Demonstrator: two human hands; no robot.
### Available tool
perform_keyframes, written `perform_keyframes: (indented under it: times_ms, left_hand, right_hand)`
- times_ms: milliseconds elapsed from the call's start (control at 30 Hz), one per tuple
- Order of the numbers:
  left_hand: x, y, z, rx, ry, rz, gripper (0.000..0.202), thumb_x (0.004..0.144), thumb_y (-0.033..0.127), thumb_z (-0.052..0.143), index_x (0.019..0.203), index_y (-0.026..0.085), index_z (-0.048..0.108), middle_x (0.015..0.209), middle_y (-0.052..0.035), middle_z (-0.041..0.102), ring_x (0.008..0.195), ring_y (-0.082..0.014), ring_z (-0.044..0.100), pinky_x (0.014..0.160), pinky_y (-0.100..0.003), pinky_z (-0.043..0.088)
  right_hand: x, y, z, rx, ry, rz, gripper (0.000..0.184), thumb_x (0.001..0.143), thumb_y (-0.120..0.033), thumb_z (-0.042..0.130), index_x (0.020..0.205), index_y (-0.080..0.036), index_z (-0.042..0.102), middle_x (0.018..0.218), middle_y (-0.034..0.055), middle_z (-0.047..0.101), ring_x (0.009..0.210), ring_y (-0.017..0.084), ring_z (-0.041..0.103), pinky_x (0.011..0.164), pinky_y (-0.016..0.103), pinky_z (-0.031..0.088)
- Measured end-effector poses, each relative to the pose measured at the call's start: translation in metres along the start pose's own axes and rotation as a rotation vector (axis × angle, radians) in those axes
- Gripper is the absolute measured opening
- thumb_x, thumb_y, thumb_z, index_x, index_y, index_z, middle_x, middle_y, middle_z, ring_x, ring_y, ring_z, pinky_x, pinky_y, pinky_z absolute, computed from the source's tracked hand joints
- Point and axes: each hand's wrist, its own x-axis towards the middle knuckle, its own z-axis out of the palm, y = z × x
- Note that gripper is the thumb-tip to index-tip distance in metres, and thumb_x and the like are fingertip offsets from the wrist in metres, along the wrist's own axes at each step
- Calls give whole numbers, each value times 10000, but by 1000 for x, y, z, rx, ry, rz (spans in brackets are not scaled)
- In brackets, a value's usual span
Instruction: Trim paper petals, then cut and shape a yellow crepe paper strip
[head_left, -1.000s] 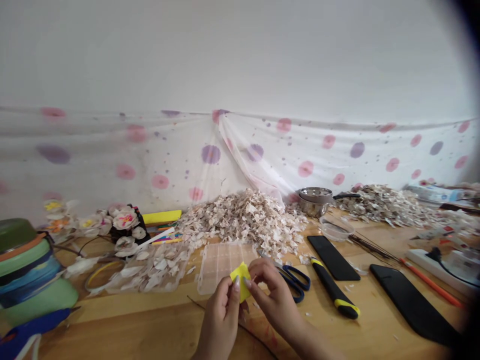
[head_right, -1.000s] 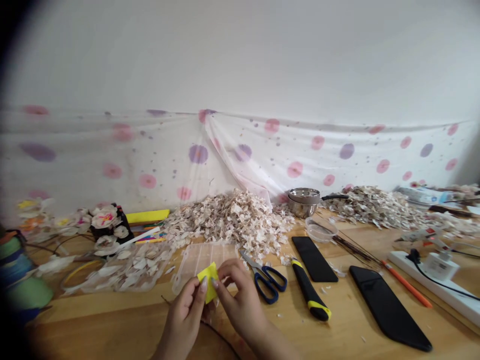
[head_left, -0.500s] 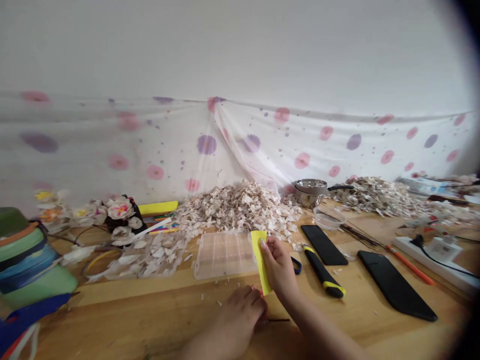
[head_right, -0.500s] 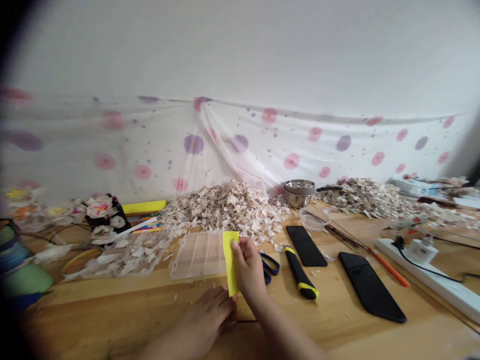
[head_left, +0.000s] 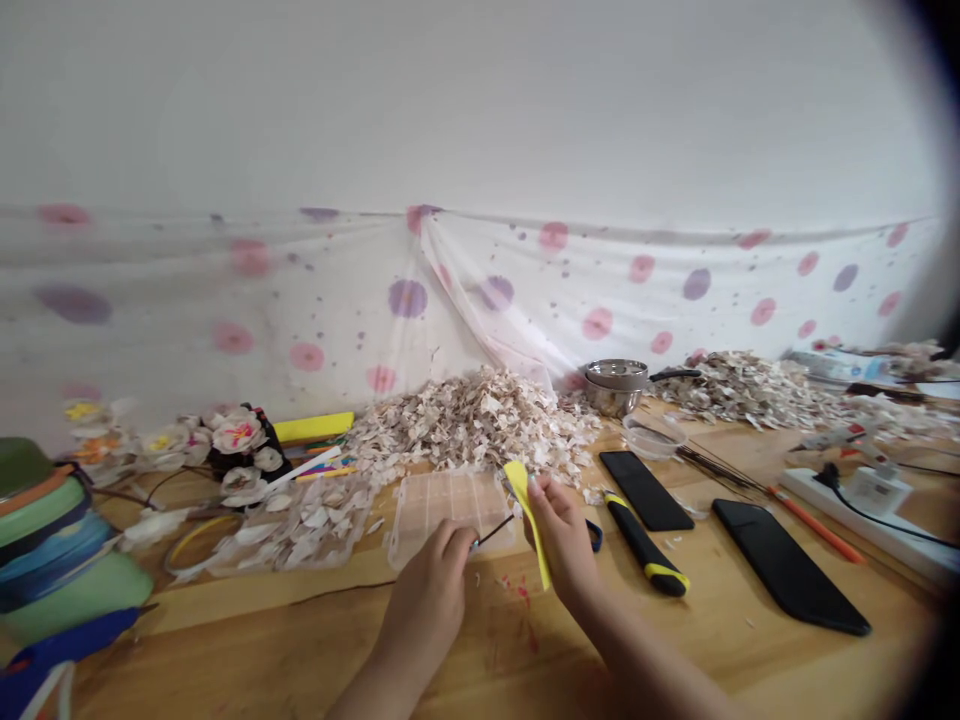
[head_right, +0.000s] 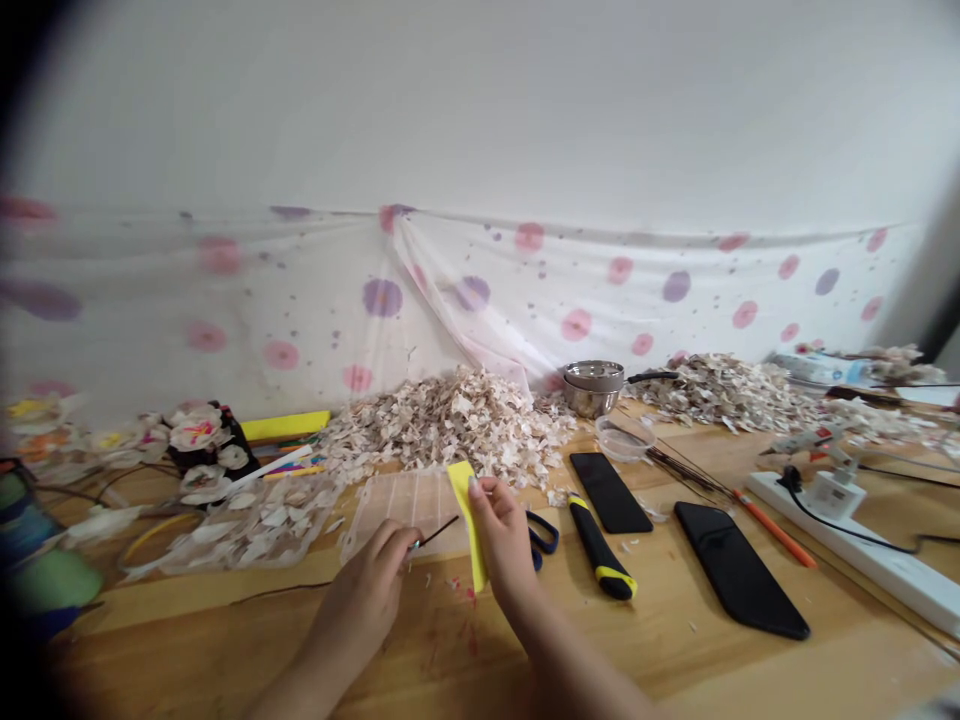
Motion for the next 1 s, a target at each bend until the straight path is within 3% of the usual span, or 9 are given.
perform_keyframes:
  times_ms: [167,333,500,633,733,867,1000]
  left_hand:
    - [-2,3,-1,73,116,38,477,732,-75,281,994,184,584,935,-80,604,862,-199,602,743,-317,499]
    - [-3,0,2,8,211,47,410,751,-59,279,919,169,576,874,-80,589,808,-206,600,712,-334,505]
    - [-4,0,3,-65,261,3,244,882,93,310,915,173,538,875,-87,586,818,-218,591,718,-348,486]
    - [-6,3,1,-34,328,89,158,910,243,391,969,171,519,828,-70,607,771,-225,575,683,-347,441]
    - [-8,4,-3,46,406,117,145,911,240,408,873,193,539,739,-34,609,712,-210,566,701,-351,382]
    - [-10,6,-9,-7,481,51,195,910,215,399,775,211,540,689,2,603,690,-182,561,765,-363,323]
    - [-8,7,-13,-199,485,-46,190,894,307,451,762,209,547,634,23,568,612,-162,526,707,-322,342]
  right_hand:
    - [-8,7,6,-81,-174,53,418,575,-499,769,692,-157,559,564,-30,546,490,85,442,467,194,323]
    - [-8,8,5,-135,-200,37,403,554,-486,784,687,-164,582,565,-16,580,505,117,495,471,214,360]
    - [-10,6,5,-145,-278,34,321,607,-433,770,731,-172,629,613,-10,627,559,128,548,529,221,410]
    - [-13,8,5,-128,-361,4,244,641,-367,763,749,-182,647,650,-13,643,594,125,574,568,218,433]
    - [-17,7,8,-110,-459,-12,222,678,-376,734,773,-188,664,680,4,663,637,138,606,626,240,462]
    - [-21,6,11,-92,-499,5,298,677,-428,719,862,-199,673,756,34,690,694,174,638,660,280,488]
    - [-20,8,8,-161,-486,-35,261,709,-416,695,862,-206,686,766,39,698,687,174,635,644,280,489]
